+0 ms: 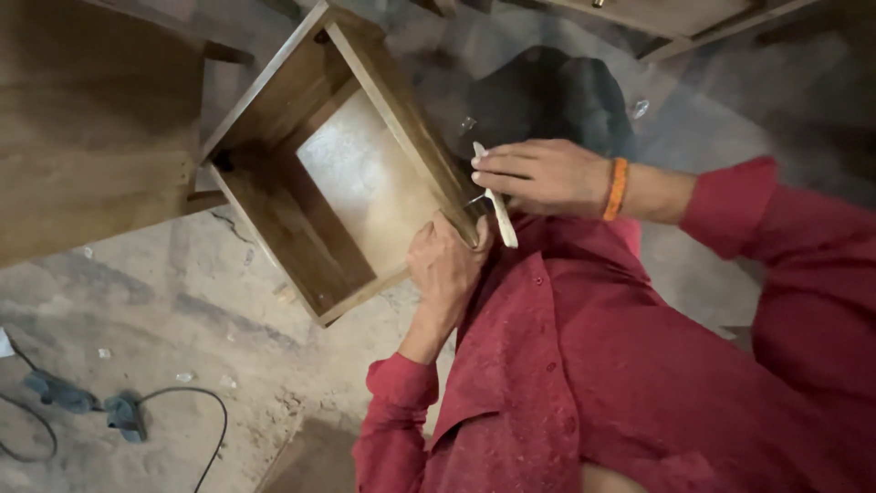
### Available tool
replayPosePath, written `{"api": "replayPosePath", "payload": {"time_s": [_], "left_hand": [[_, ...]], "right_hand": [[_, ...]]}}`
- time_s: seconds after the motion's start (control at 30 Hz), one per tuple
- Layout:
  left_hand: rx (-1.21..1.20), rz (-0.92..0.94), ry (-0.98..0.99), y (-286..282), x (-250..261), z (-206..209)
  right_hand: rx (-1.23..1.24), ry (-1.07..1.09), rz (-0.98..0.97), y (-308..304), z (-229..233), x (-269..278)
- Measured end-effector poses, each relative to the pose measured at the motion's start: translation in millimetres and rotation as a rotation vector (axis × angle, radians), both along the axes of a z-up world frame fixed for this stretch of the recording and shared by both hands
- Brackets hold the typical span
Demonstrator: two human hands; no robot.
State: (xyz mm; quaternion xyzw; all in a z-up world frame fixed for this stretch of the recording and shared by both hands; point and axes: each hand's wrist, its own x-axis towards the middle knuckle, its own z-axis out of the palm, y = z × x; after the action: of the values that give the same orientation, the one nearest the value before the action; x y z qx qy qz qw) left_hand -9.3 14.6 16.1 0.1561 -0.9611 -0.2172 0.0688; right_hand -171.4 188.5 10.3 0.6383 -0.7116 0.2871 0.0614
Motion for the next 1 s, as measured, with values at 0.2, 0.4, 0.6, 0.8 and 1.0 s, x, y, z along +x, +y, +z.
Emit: {"api": "replayPosePath", "payload": {"time_s": [0.2,0.4,0.6,0.8,1.0], "left_hand": [[-0.047,0.017,-0.008,3.9,3.2,-3.4],[-0.051,0.043,-0.033,10.3,7.4,-15.5],[-0.044,0.022,-0.027,10.4,8.3,-6.5],[-0.023,-0.049,0.030,7.0,10.5,-13.2],[-0.003,-0.064,0.011,6.2,7.8,-11.4]], "right_hand": [[0.589,-1.530,-0.434,-15.4,-5.0,18.2],[0.445,-1.232,-0.310,3.3,-13.7,13.7],[0.081,-0.001,0.080,4.5,18.6,-11.5],[0.564,-0.585,-0.093,10.7,-36.0,19.8],[0.363,-2.106,-0.267,2.4,-28.8,25.8]]}}
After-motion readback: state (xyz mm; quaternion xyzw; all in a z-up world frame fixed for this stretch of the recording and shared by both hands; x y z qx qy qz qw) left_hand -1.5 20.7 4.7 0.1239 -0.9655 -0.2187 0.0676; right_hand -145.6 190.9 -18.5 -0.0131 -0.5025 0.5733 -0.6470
